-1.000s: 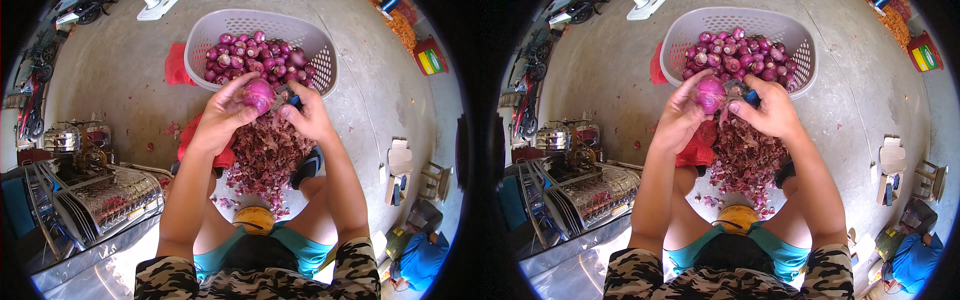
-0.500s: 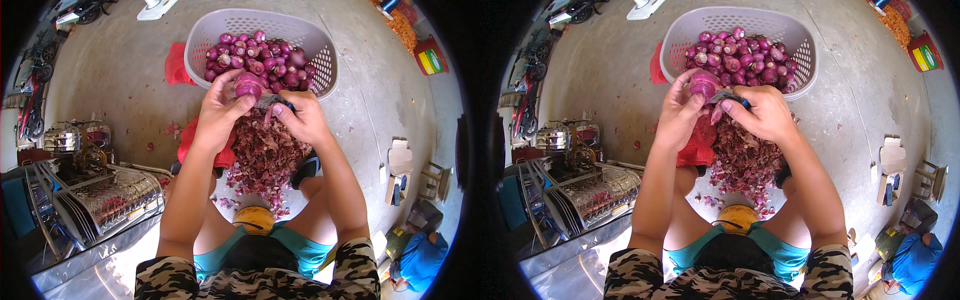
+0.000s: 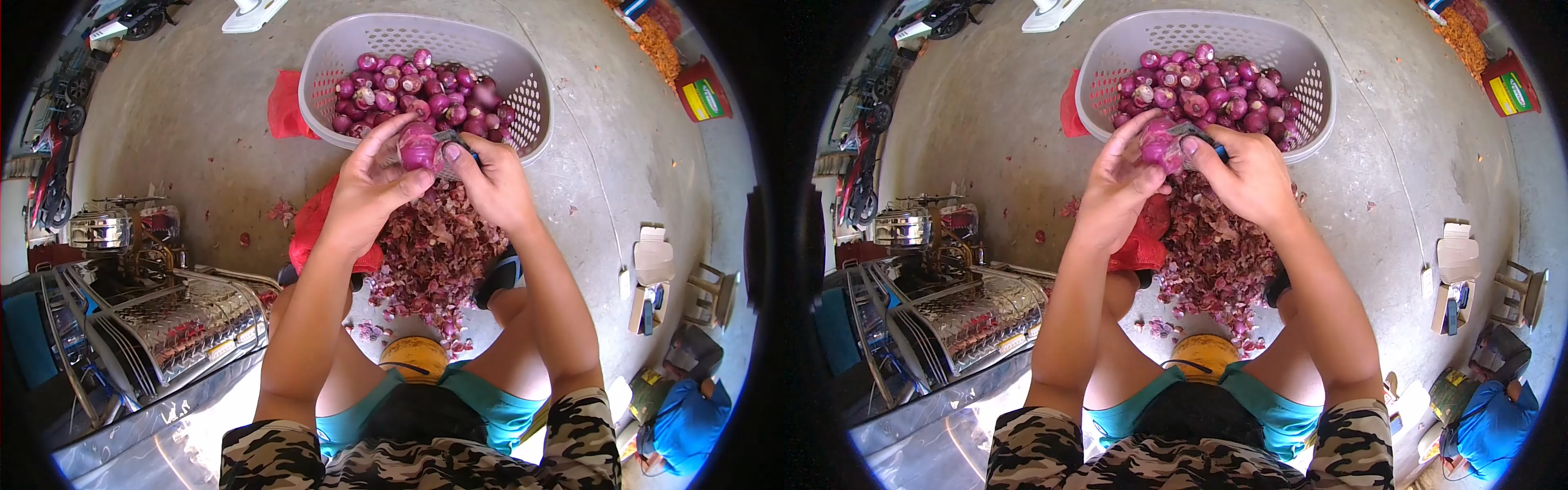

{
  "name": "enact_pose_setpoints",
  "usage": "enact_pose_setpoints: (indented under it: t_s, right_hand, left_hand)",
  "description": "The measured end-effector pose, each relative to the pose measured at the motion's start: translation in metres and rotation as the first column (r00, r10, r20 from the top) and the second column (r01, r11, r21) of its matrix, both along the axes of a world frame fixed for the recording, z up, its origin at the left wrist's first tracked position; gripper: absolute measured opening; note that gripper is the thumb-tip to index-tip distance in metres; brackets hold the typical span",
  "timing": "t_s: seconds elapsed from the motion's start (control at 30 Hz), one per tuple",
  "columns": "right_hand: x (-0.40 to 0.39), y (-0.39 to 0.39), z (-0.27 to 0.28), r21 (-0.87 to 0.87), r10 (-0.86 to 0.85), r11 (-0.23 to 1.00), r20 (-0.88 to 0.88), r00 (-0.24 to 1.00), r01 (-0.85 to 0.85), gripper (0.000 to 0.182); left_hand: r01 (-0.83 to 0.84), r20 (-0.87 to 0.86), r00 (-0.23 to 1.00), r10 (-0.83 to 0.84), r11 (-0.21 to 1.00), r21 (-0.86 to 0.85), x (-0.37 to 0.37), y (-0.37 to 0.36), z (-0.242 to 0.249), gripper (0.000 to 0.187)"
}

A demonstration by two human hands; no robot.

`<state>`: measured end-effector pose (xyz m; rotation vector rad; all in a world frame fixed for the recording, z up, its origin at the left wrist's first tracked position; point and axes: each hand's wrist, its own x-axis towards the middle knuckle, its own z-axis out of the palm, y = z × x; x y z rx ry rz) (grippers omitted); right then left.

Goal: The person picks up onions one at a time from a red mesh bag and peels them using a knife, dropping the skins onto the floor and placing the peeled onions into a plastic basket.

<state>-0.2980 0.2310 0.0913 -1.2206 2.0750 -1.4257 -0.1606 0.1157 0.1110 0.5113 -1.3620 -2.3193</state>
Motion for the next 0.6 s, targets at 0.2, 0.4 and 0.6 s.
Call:
enact_pose_setpoints:
  t_s: [0.2, 0.4, 0.6]
  right_hand:
    - [0.004, -0.001, 0.006, -0.025, 0.003, 1.000, 0.049, 0.999, -0.001, 0.032]
    - [0.003, 0.001, 0.003, -0.006, 0.072, 0.997, -0.006, 0.997, -0.072, 0.028]
    - [0.015, 0.001, 0.009, -0.110, 0.176, 0.972, -0.249, 0.952, -0.208, 0.025]
  left_hand:
    - [-0.042, -0.057, 0.998, 0.033, 0.986, -0.164, -0.003, -0.003, -0.004, 0.066]
    - [-0.117, -0.108, 0.990, 0.094, 0.965, -0.233, -0.005, -0.002, -0.006, 0.065]
    - [-0.197, -0.016, 0.978, 0.206, 0.911, -0.361, -0.006, -0.007, -0.009, 0.063]
